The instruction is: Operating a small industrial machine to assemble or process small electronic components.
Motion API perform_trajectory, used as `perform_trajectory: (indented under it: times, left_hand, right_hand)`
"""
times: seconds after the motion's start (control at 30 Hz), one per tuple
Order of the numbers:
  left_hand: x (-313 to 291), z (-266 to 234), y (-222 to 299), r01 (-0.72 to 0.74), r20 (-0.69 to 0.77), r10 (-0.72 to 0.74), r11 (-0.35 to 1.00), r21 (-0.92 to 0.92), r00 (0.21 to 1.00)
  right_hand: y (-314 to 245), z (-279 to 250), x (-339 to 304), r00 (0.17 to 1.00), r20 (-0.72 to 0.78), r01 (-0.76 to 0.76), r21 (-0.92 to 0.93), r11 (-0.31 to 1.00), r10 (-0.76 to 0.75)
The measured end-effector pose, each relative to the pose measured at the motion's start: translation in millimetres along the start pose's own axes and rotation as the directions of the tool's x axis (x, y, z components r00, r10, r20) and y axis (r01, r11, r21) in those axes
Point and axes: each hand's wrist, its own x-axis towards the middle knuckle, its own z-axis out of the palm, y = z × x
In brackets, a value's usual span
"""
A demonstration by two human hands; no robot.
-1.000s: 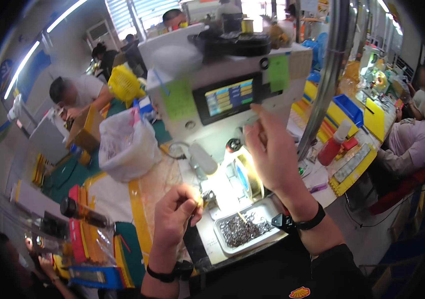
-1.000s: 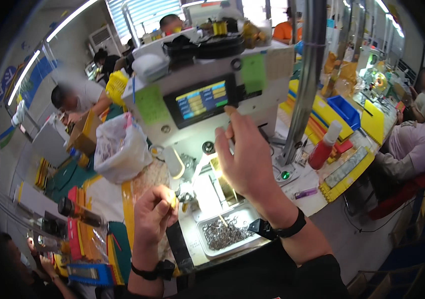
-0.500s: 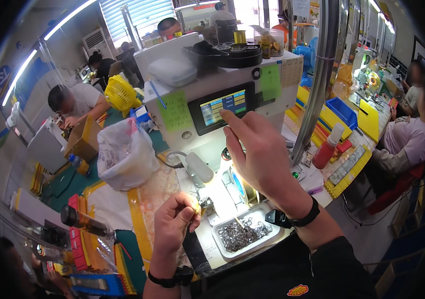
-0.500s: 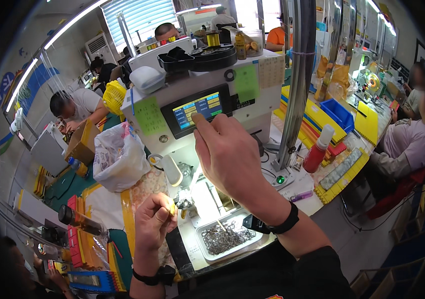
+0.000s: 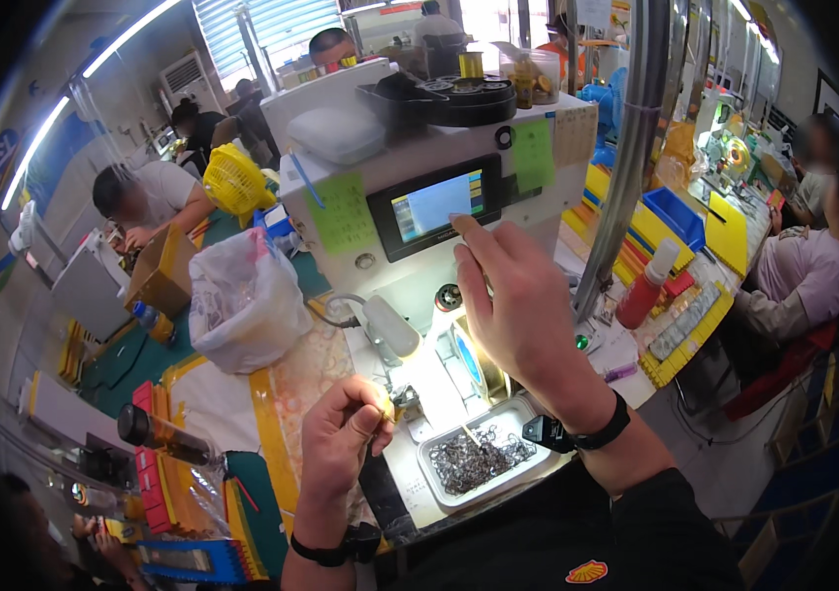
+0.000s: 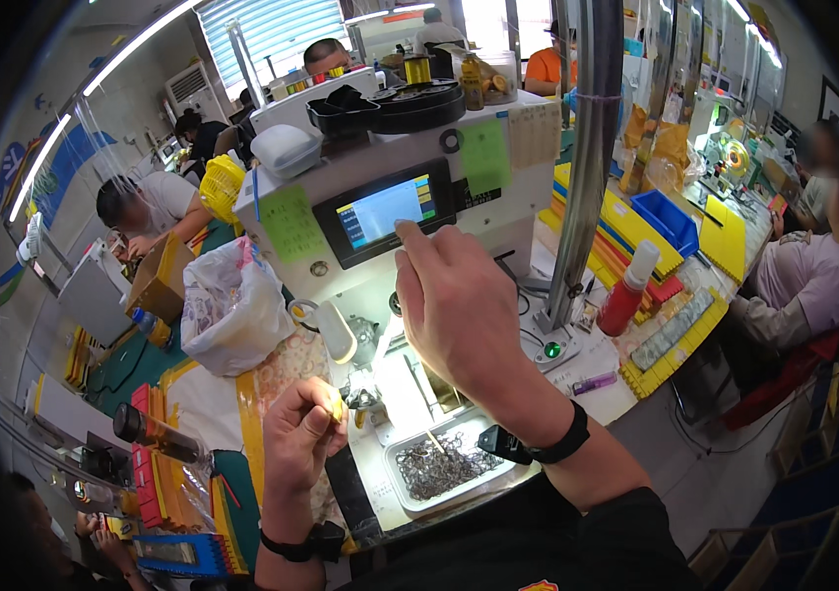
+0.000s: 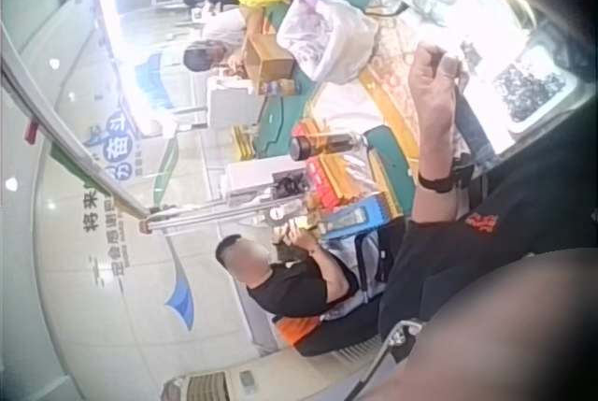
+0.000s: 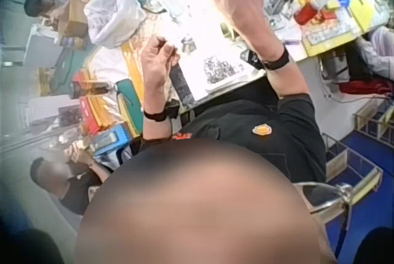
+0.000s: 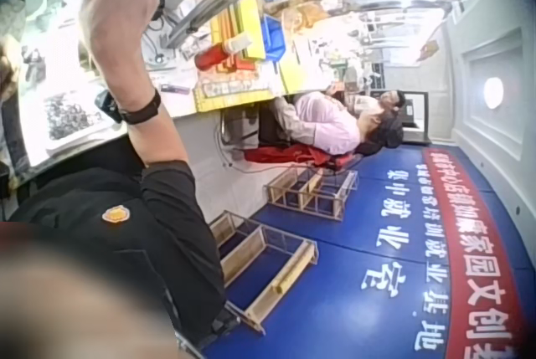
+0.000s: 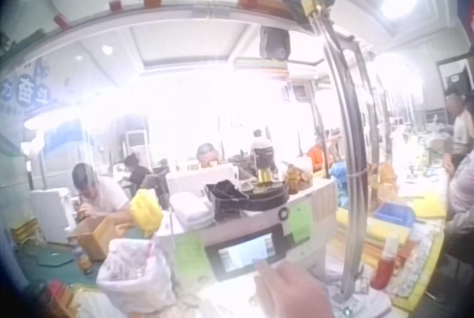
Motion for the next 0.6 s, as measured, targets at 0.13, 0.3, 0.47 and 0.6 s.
perform_trajectory:
  times: [0.13,0.3,0.47,0.6]
  left_hand:
    - [-0.1,-2.6,-0.3,-0.006,-0.003,0.006,1.000,0.014,1.000]
    - [-1.5,-2.0,1.8,-0.008,-0.001,0.008,1.000,0.014,1.000]
    - [1.2,-2.4,0.5,-0.006,0.001,0.005,1.000,0.013,1.000]
    - [1.2,-2.4,-0.2,-0.009,0.007,0.009,1.000,0.007,1.000]
  right_hand:
    - [4.3,5.2,-7.8,1.000,0.005,-0.021,0.002,1.000,0.021]
    - [-0.2,-0.7,-4.8,0.998,0.042,0.042,0.009,0.999,-0.042]
    - [1.4,4.5,-3.4,0.998,0.033,0.054,0.049,0.997,-0.056]
    - [3.1,5.7,-5.2,1.000,0.017,0.016,0.049,0.999,-0.017]
